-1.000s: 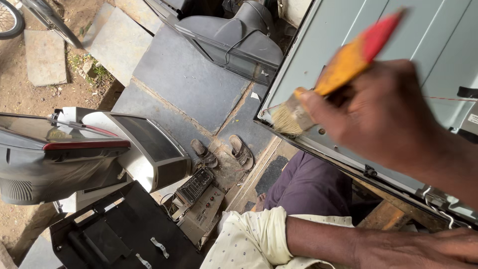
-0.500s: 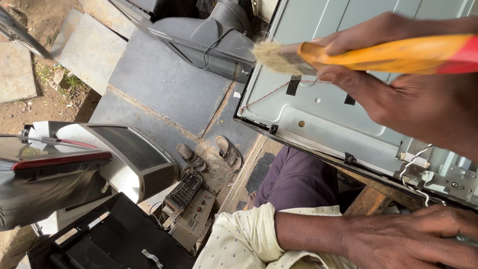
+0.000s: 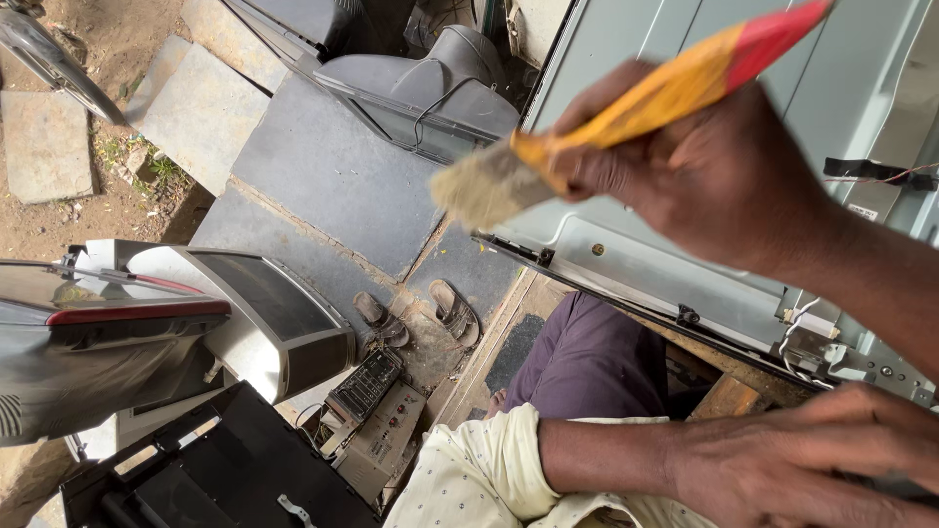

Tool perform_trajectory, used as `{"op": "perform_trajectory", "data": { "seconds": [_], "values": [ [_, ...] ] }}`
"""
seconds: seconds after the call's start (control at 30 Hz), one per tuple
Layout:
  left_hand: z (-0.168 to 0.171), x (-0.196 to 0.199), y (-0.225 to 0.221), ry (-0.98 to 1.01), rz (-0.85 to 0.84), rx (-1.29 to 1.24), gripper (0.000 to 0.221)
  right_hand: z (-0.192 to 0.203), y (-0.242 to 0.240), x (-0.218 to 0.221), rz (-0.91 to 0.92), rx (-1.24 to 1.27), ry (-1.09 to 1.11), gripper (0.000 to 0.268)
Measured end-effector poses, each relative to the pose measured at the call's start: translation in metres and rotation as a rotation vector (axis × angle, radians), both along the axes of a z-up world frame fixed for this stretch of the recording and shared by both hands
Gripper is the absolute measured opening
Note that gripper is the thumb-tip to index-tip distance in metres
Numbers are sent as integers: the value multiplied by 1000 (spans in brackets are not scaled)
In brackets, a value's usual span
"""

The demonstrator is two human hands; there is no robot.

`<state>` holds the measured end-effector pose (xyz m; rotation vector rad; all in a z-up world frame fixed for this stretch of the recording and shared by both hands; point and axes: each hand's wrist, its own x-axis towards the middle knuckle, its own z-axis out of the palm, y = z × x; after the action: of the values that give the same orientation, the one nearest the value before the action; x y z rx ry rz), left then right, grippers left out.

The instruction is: The person cleans the internal components of a disassembled television using a brush, then reattaches the speakers and ribbon cables. The person removes the speakers, brushes them, and places them back into the chassis before reconnecting the flat ribbon cables to the circuit board.

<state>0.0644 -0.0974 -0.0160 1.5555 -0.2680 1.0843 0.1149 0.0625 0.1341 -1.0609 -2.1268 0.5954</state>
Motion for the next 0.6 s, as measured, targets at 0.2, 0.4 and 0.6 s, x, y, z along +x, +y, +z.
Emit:
{"op": "perform_trajectory", "data": {
  "seconds": [0.2, 0.4, 0.6],
  "values": [
    [5, -7, 4, 25, 266, -259, 66, -6, 8, 7, -45, -138, -161, 24],
    [14, -8, -1, -64, 496, -444, 67, -5, 12, 8, -192, -29, -470, 34],
    [15, -10, 0, -11, 519, -439, 67, -18, 13, 3, -71, -11, -170, 30]
  ]
}}
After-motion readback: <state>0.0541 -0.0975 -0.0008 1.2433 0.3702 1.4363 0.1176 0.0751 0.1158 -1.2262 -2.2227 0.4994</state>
